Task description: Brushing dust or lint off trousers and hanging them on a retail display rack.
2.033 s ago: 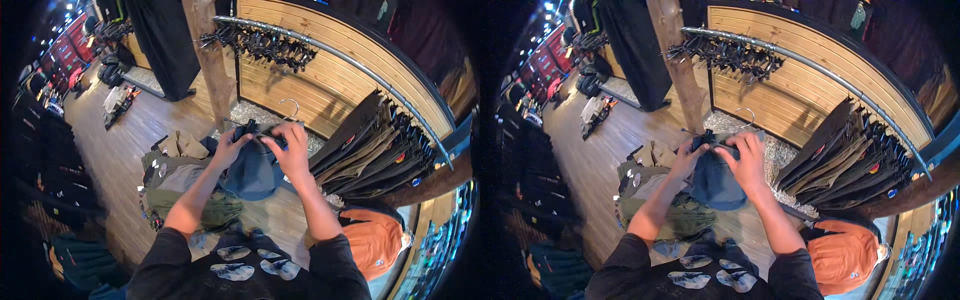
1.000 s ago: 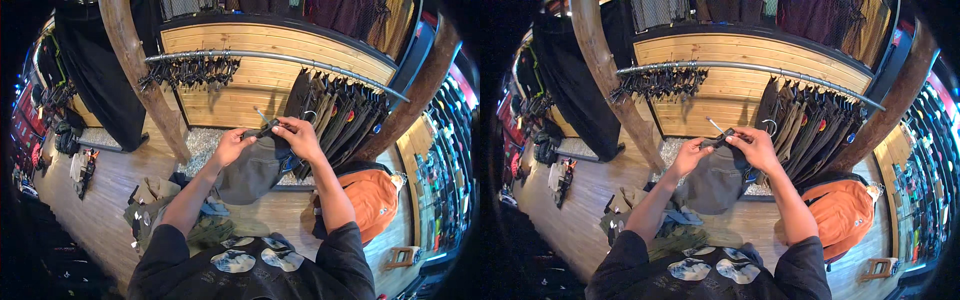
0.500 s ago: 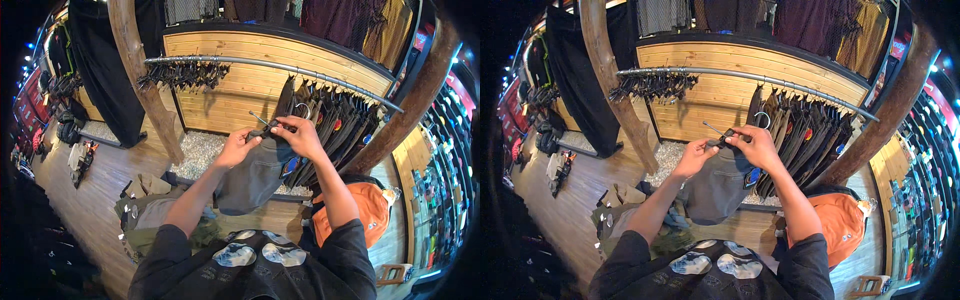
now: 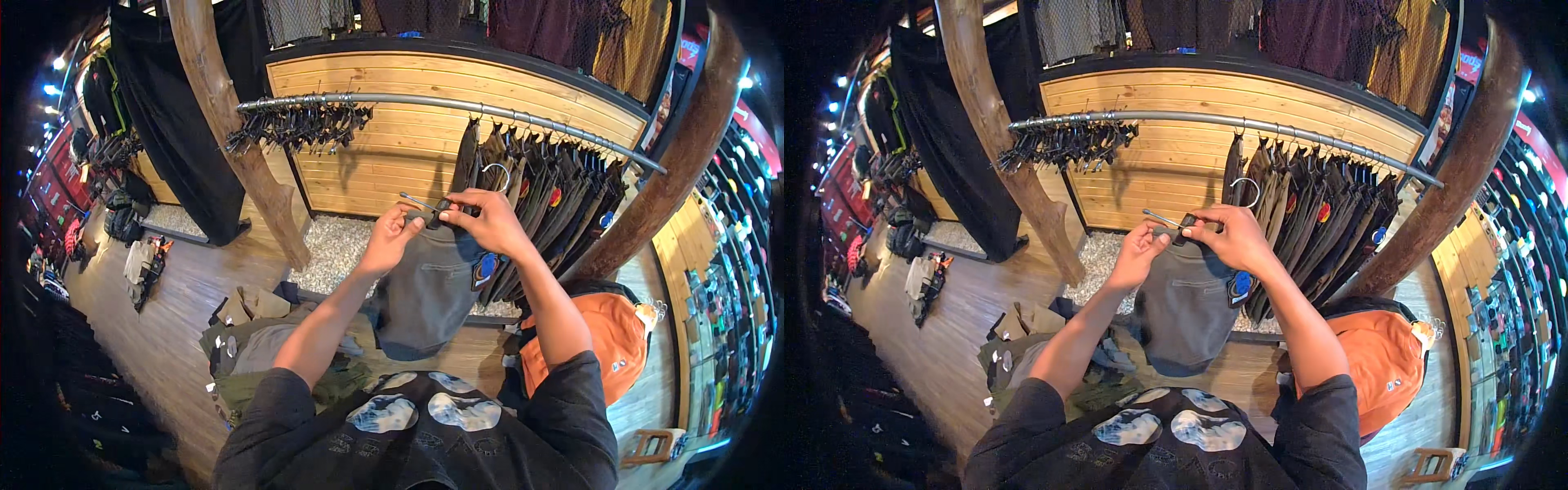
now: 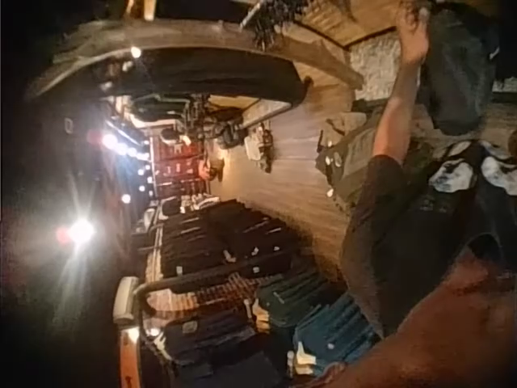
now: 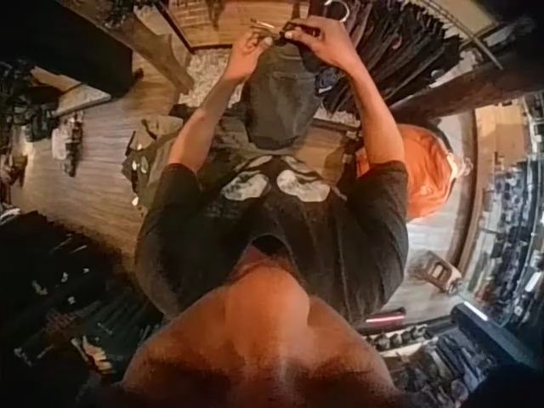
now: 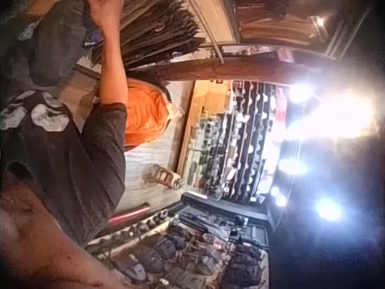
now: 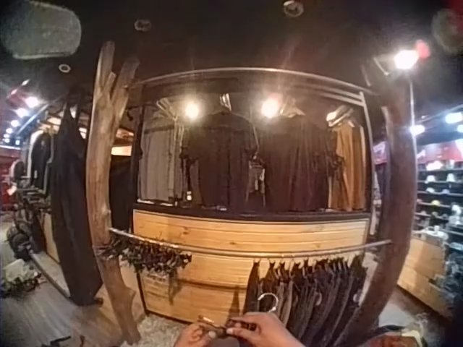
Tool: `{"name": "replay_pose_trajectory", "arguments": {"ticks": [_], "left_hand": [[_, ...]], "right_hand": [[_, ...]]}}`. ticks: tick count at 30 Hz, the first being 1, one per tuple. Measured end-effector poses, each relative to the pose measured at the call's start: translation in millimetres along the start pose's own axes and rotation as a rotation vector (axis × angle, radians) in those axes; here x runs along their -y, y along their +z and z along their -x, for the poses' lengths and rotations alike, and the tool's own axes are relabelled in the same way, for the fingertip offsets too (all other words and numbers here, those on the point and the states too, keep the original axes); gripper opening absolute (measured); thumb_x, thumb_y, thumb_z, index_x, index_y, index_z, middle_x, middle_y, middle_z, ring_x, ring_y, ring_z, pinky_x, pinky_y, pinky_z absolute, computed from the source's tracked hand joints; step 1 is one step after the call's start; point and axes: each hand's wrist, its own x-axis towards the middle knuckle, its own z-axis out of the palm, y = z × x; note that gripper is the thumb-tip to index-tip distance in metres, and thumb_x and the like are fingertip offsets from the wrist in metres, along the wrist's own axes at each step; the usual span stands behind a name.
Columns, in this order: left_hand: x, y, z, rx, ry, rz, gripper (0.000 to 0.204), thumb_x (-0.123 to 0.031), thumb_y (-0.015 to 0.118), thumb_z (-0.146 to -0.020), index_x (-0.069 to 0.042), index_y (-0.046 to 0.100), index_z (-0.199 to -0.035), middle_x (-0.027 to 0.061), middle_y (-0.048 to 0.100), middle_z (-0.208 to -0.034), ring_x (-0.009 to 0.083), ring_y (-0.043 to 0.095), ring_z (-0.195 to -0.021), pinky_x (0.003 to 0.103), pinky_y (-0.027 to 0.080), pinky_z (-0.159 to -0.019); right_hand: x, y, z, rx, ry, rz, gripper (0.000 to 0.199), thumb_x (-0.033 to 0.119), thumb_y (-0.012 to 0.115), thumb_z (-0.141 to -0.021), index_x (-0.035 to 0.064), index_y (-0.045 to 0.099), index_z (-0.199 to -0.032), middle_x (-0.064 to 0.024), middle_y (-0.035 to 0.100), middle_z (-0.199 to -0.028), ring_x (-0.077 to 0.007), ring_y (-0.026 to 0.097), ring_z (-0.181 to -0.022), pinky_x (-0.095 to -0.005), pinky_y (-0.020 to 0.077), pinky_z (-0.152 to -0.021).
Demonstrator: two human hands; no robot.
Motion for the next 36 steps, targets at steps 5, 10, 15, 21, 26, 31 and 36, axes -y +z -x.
{"name": "replay_pose_trajectory", "arguments": {"ticks": [5,10,15,21,26,31,36], "left_hand": [[-12,-1,4,0.03,-0.048,0.007,0.025,-0.01,0.06,-0.097,-0.001,0.053,-0.118,0.0055,0.066,-0.107,0.0102,0.061,-0.098,0.026,0.048,-0.089],[-10,-21,13,0.044,-0.098,-0.02,0.025,-0.01,0.06,-0.096,0.0,0.052,-0.118,0.0065,0.066,-0.11,0.011,0.06,-0.1,0.027,0.048,-0.089],[-5,-39,16,0.049,-0.052,-0.061,0.024,-0.01,0.061,-0.096,0.0,0.054,-0.116,0.0063,0.065,-0.112,0.0104,0.06,-0.102,0.026,0.047,-0.09],[-18,-38,26,0.0,-0.06,-0.129,0.019,-0.012,0.064,-0.095,-0.002,0.056,-0.109,0.0019,0.064,-0.102,0.0082,0.058,-0.095,0.025,0.046,-0.082],[-25,-44,34,-0.031,-0.09,-0.387,0.018,-0.012,0.064,-0.095,-0.008,0.047,-0.09,-0.0059,0.045,-0.08,0.0037,0.042,-0.077,0.021,0.037,-0.069],[-11,-55,38,-0.022,-0.076,-0.259,0.018,-0.014,0.063,-0.096,-0.008,0.046,-0.091,-0.0061,0.046,-0.081,0.004,0.043,-0.079,0.021,0.037,-0.072],[-21,-41,40,0.041,-0.062,0.0,0.021,-0.019,0.059,-0.099,-0.005,0.053,-0.113,-0.0004,0.063,-0.102,0.0075,0.056,-0.096,0.024,0.045,-0.087]], "right_hand": [[2,9,-1,-0.018,-0.032,0.029,0.041,0.029,0.076,-0.08,-0.0032,0.07,-0.105,-0.0197,0.07,-0.097,-0.0316,0.069,-0.087,-0.0371,0.0527,-0.074],[7,26,-6,0.03,-0.078,0.136,0.039,0.031,0.074,-0.081,0.0002,0.071,-0.104,-0.0168,0.07,-0.092,-0.0376,0.066,-0.089,-0.0408,0.0512,-0.08],[20,38,-12,0.1,-0.079,0.195,0.039,0.029,0.074,-0.082,-0.0009,0.069,-0.106,-0.0146,0.069,-0.089,-0.0356,0.066,-0.087,-0.0396,0.0509,-0.079],[22,48,-10,0.096,-0.094,0.195,0.037,0.026,0.074,-0.082,-0.0014,0.069,-0.106,-0.0161,0.068,-0.087,-0.036,0.065,-0.085,-0.0397,0.0509,-0.078],[30,56,-9,0.123,-0.069,0.154,0.036,0.025,0.074,-0.081,-0.0016,0.069,-0.105,-0.0168,0.068,-0.087,-0.0364,0.065,-0.084,-0.0396,0.0508,-0.078],[21,70,-4,0.076,-0.099,0.104,0.038,0.026,0.075,-0.081,-0.0035,0.068,-0.106,-0.0181,0.068,-0.092,-0.0357,0.067,-0.086,-0.0386,0.0512,-0.081],[17,76,-4,0.053,-0.105,0.01,0.034,0.025,0.073,-0.082,-0.0033,0.068,-0.099,-0.0169,0.067,-0.084,-0.0359,0.066,-0.083,-0.0394,0.0507,-0.076]]}}
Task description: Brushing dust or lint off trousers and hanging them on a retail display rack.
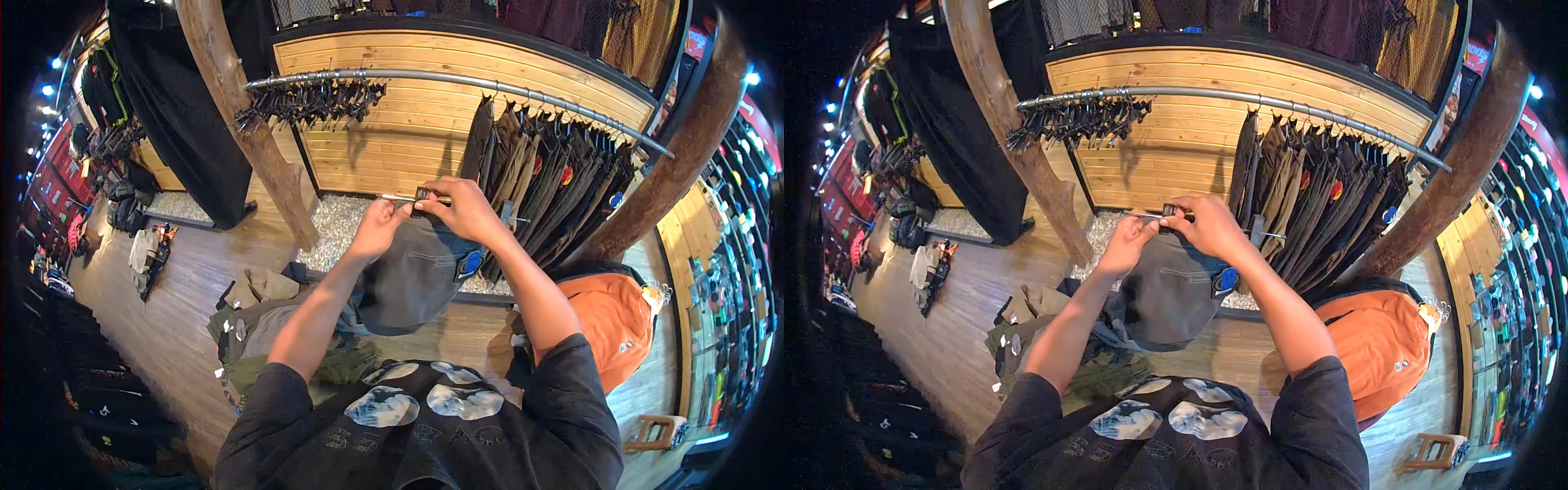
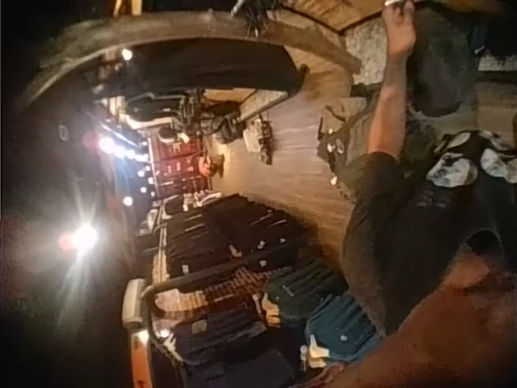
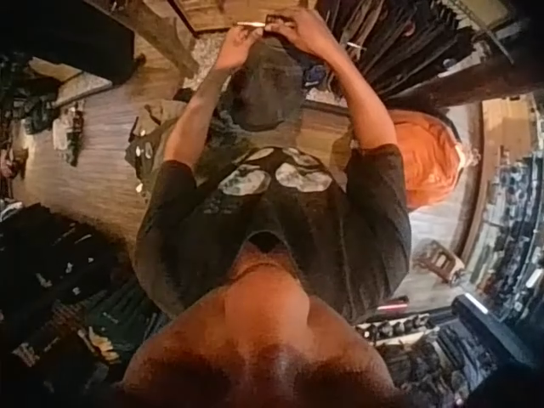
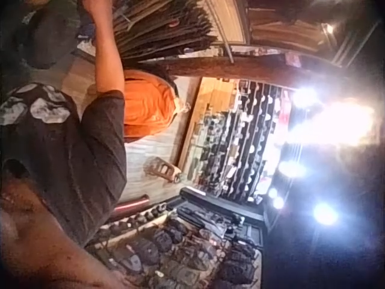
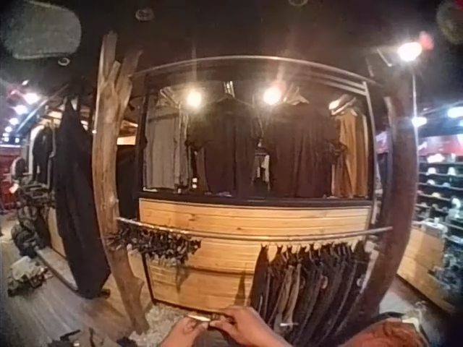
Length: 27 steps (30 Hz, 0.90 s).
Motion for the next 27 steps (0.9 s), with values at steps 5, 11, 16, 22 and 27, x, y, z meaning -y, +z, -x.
{"name": "replay_pose_trajectory", "arguments": {"ticks": [5,11,16,22,27], "left_hand": [[7,-4,6,-0.033,-0.068,0.04,0.031,-0.018,0.059,-0.098,-0.002,0.053,-0.124,0.006,0.064,-0.117,0.0112,0.059,-0.105,0.029,0.047,-0.093],[12,-9,8,0.028,-0.05,-0.158,0.026,-0.013,0.066,-0.094,0.0,0.06,-0.116,0.005,0.067,-0.107,0.0108,0.061,-0.094,0.028,0.051,-0.084],[5,-32,12,-0.076,-0.135,-0.063,0.02,-0.011,0.067,-0.092,-0.002,0.062,-0.109,-0.0009,0.066,-0.096,0.0062,0.057,-0.087,0.024,0.047,-0.08],[-5,-41,6,-0.037,-0.144,-0.093,0.021,-0.013,0.066,-0.093,-0.002,0.062,-0.111,-0.0001,0.067,-0.096,0.007,0.059,-0.086,0.024,0.049,-0.08],[-20,-37,6,0.0,-0.191,-0.097,0.025,-0.016,0.064,-0.095,-0.003,0.061,-0.115,0.0022,0.066,-0.103,0.0097,0.06,-0.093,0.026,0.049,-0.084]], "right_hand": [[-4,4,1,-0.045,-0.013,0.004,0.03,0.026,0.072,-0.082,-0.0027,0.067,-0.091,-0.0153,0.066,-0.077,-0.0373,0.065,-0.078,-0.0411,0.0501,-0.071],[2,-3,18,-0.021,-0.048,0.024,0.039,0.026,0.072,-0.085,-0.0006,0.065,-0.113,-0.018,0.066,-0.102,-0.0313,0.065,-0.097,-0.0359,0.051,-0.083],[-21,-71,73,-0.323,0.278,0.023,0.049,0.016,0.07,-0.089,0.0081,0.054,-0.135,-0.0078,0.056,-0.118,-0.0136,0.057,-0.1,-0.0292,0.0496,-0.084],[-43,-39,92,-0.113,0.381,-0.385,0.054,0.009,0.077,-0.082,-0.0089,0.053,-0.127,-0.0057,0.06,-0.109,-0.0083,0.06,-0.087,-0.0238,0.05,-0.074],[-33,-37,86,-0.31,-0.07,0.036,0.044,0.007,0.074,-0.081,0.0146,0.065,-0.124,-0.0051,0.059,-0.084,-0.0173,0.058,-0.066,-0.0284,0.0475,-0.063]]}}
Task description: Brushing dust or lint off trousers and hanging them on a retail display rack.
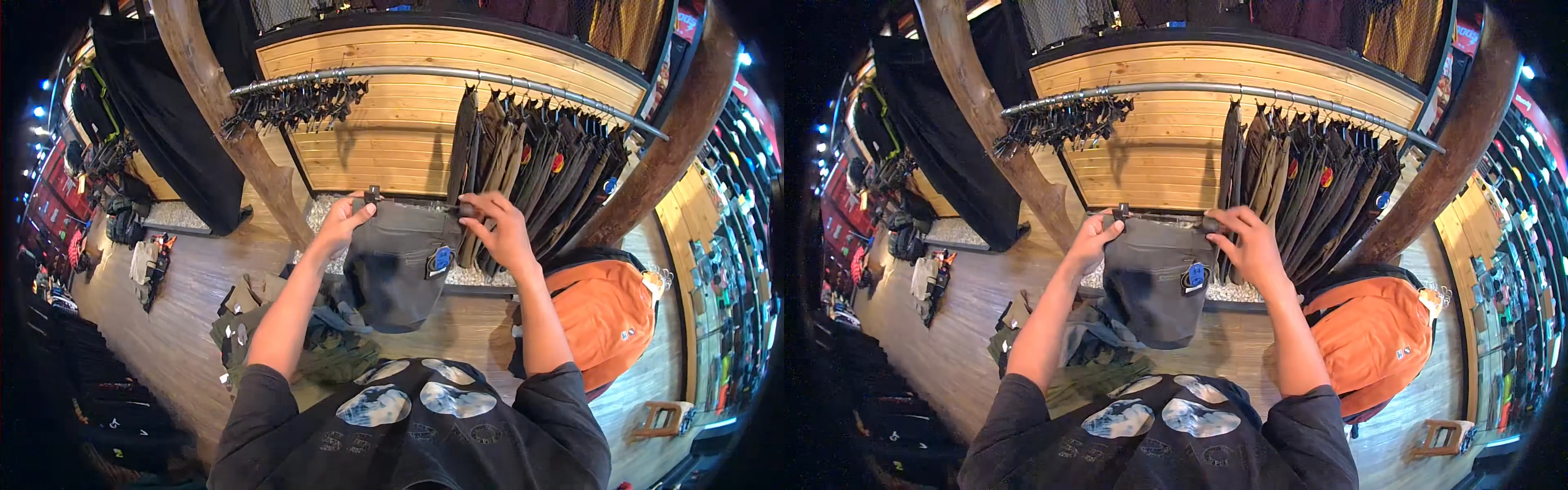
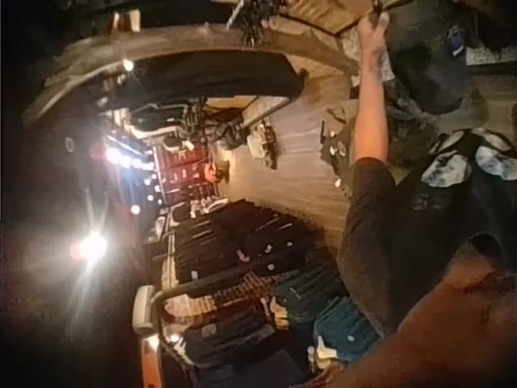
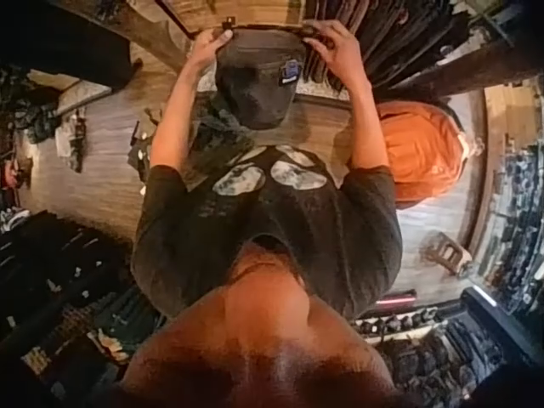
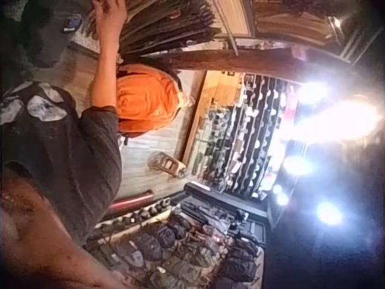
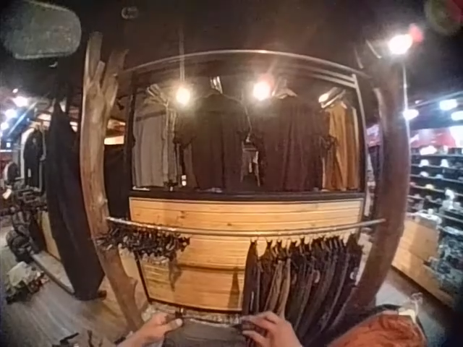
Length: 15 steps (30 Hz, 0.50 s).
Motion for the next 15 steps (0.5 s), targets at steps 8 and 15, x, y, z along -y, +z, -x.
{"name": "replay_pose_trajectory", "arguments": {"ticks": [8,15], "left_hand": [[-1,-3,8,-0.001,-0.011,0.065,0.03,-0.017,0.067,-0.092,-0.005,0.059,-0.118,0.0042,0.064,-0.111,0.0122,0.06,-0.101,0.029,0.047,-0.093],[2,-1,10,-0.034,0.071,-0.028,0.034,-0.017,0.067,-0.091,-0.006,0.053,-0.12,0.0046,0.063,-0.113,0.0131,0.058,-0.105,0.03,0.045,-0.095]], "right_hand": [[-11,-7,-1,0.404,0.514,-0.629,0.048,0.01,0.063,-0.094,0.0074,0.049,-0.14,-0.0058,0.064,-0.101,-0.0181,0.07,-0.084,-0.0258,0.0551,-0.07],[-22,7,-14,0.18,0.902,-0.823,0.044,0.011,0.065,-0.093,0.0059,0.051,-0.134,-0.0083,0.064,-0.104,-0.0176,0.069,-0.084,-0.0264,0.0554,-0.072]]}}
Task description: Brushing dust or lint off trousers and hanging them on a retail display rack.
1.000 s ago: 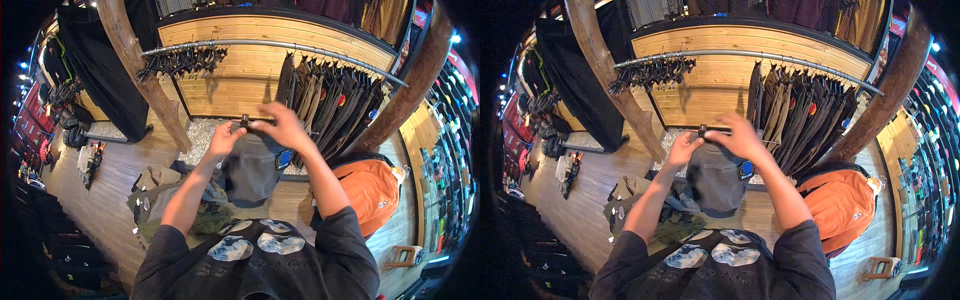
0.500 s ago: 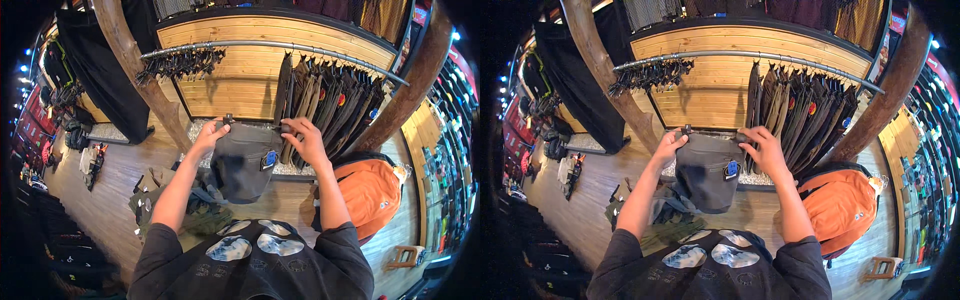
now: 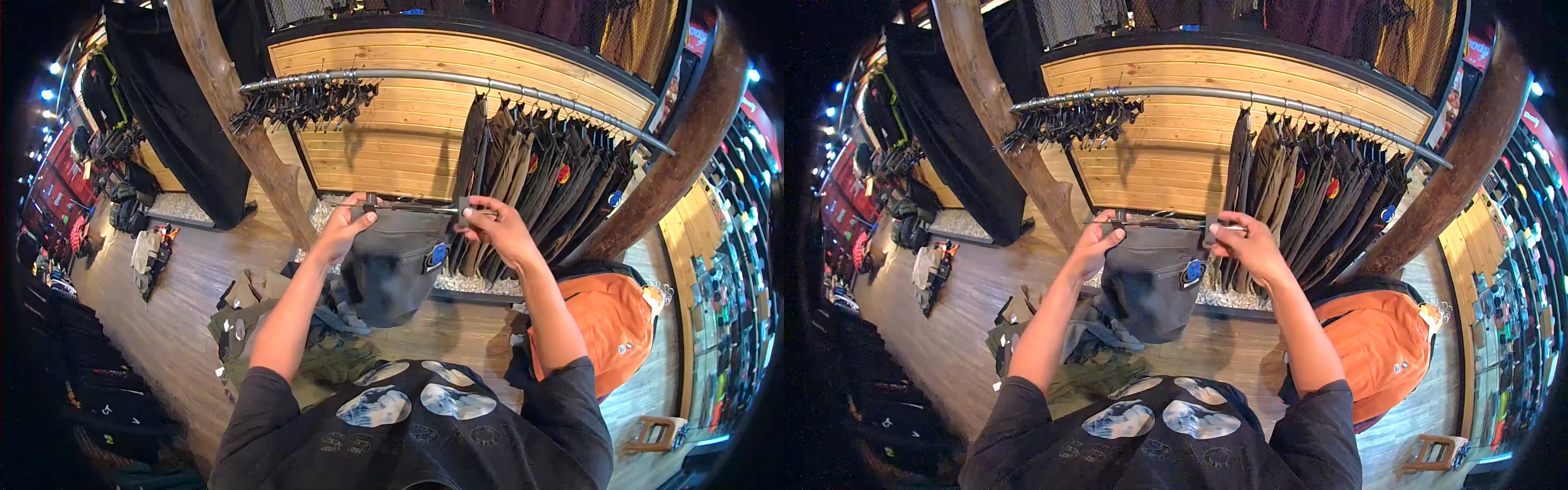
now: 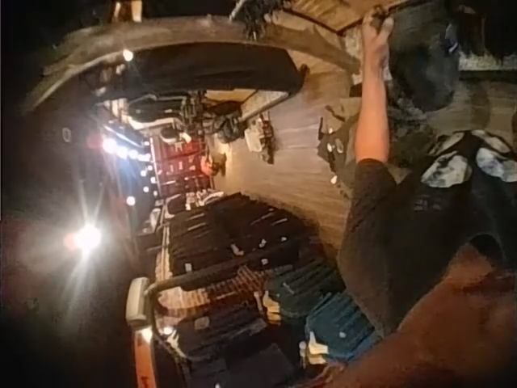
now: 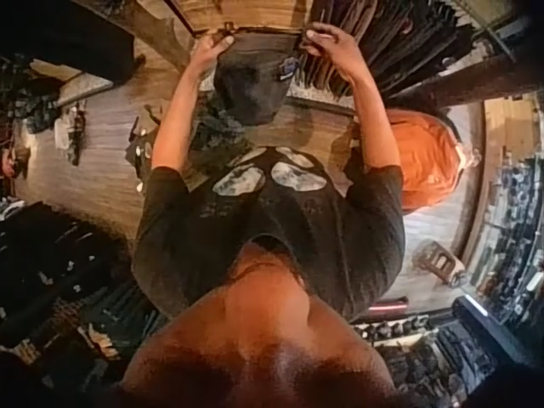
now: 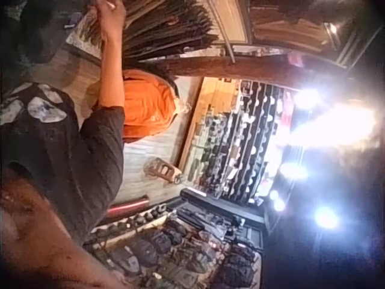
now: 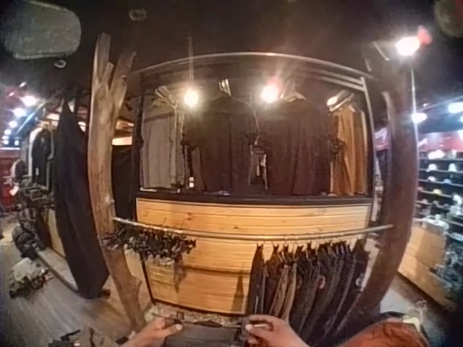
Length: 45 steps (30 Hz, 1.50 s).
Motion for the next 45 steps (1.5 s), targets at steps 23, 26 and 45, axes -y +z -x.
{"name": "replay_pose_trajectory", "arguments": {"ticks": [23,26,45], "left_hand": [[3,10,-4,-0.133,-0.004,0.198,0.034,-0.023,0.066,-0.093,-0.008,0.054,-0.121,0.0076,0.065,-0.116,0.0161,0.059,-0.11,0.034,0.045,-0.097],[10,3,-5,-0.103,0.019,0.159,0.033,-0.023,0.065,-0.094,-0.007,0.054,-0.121,0.0083,0.065,-0.117,0.0164,0.06,-0.108,0.034,0.047,-0.096],[2,-10,5,-0.097,-0.013,0.23,0.03,-0.021,0.065,-0.094,-0.008,0.054,-0.119,0.0054,0.061,-0.122,0.0172,0.057,-0.113,0.035,0.044,-0.099]], "right_hand": [[-75,28,-22,-0.158,-0.507,0.076,0.018,0.01,0.058,-0.098,0.0028,0.053,-0.113,0.0046,0.056,-0.092,-0.0025,0.047,-0.082,-0.0175,0.0373,-0.075],[-72,42,-22,-0.187,-0.486,-0.082,0.025,0.013,0.059,-0.098,0.0015,0.054,-0.119,0.0027,0.061,-0.101,-0.0041,0.051,-0.09,-0.0187,0.0407,-0.083],[-46,45,-16,-0.199,-0.231,-0.201,0.034,0.01,0.068,-0.092,-0.0043,0.062,-0.122,-0.0038,0.07,-0.101,-0.007,0.061,-0.09,-0.0209,0.0467,-0.083]]}}
